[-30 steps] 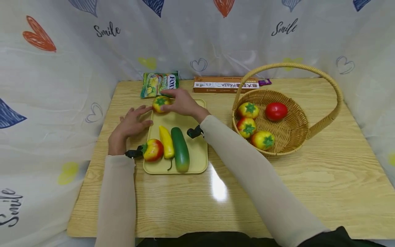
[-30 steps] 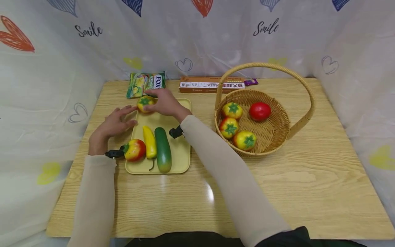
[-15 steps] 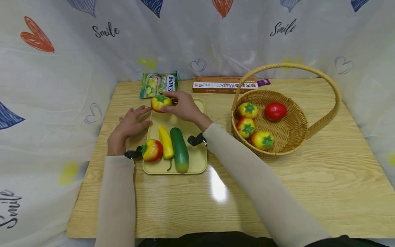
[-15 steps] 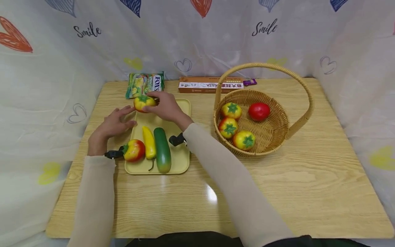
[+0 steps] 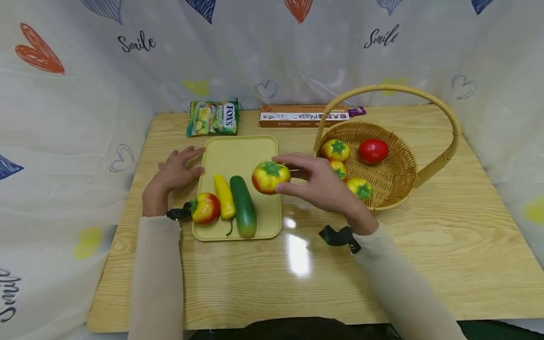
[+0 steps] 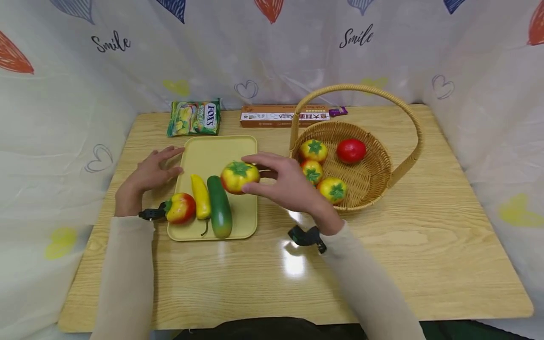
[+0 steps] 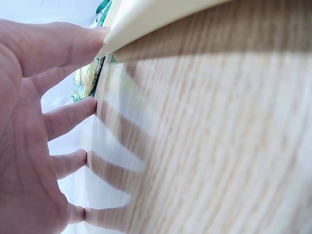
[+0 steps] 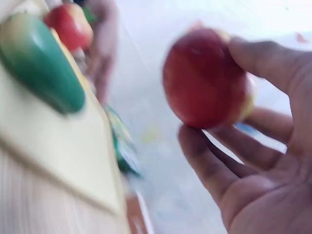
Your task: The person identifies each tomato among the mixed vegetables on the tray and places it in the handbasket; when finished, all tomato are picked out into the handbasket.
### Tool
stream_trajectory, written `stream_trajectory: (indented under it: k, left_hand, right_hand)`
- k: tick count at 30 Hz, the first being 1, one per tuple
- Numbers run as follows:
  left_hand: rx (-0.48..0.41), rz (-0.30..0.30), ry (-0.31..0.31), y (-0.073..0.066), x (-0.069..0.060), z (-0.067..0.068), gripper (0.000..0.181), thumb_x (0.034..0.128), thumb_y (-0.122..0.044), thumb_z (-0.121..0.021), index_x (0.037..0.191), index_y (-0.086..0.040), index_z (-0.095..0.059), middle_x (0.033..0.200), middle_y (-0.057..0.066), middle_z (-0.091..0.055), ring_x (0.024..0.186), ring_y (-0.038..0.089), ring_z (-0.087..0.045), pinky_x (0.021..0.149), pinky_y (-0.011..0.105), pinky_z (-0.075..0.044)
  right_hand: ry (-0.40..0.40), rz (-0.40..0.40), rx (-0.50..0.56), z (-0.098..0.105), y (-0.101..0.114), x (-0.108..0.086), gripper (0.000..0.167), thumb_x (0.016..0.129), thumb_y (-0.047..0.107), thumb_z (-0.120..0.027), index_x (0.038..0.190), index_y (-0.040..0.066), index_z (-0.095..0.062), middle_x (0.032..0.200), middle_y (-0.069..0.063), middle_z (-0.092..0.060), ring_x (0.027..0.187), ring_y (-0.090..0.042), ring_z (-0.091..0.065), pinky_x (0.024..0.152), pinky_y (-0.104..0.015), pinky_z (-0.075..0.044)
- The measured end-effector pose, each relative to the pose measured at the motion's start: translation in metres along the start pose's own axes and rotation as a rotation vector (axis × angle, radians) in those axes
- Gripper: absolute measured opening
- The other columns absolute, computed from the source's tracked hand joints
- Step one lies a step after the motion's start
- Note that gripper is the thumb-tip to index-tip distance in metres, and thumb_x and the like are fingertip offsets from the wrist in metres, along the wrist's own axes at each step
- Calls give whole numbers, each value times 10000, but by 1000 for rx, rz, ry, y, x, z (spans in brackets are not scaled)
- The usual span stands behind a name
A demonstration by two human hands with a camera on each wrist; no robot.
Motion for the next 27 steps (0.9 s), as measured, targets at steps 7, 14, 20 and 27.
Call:
stream_trajectory:
  k: [7,14,20,27]
  left_hand:
    - [-5,-3,4,-2,-1,1,698,1118,-348,-607,1740,-200,-327,1832,222,-125,1638,641,60,1138,946,106]
    - [-6,-3,5,-2,-2,1,692,1118,-335,-605,1737,-190,-333,1831,225,-126,1635,649,55,1133,949,105]
    - [-1,-1,0,-1,-3,1,694,1115,-337,-604,1737,-191,-333,1831,227,-126,1637,643,57,1138,945,110]
    - [2,-3,4,-1,-1,1,701,1119,-353,-602,1741,-193,-322,1831,229,-116,1635,646,60,1131,948,114]
  right_hand:
    - [-112,-57,-221,81,-5,-79,555,945,32,-856,1466,146,-706,1440,-66,-700,1220,-61,-697,1051,-141,-541]
    - [-201,-164,-466,139,-12,-134,580,896,14,-895,1432,170,-735,1388,-111,-737,1149,156,-629,993,4,-444]
    - [-164,-249,-650,149,-22,-147,529,898,95,-911,1398,91,-737,1302,-202,-756,1110,-297,-744,913,68,-337]
    - [-120,-258,-618,140,-34,-138,526,892,133,-924,1384,86,-746,1269,-190,-781,1058,-338,-764,841,-5,-436]
Point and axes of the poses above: each hand's wrist, its own x-axis towards the middle knuckle, its own z-axis out of the back of the hand, y = z × x, the point moved 4 cm from there along x, towards the middle knuckle
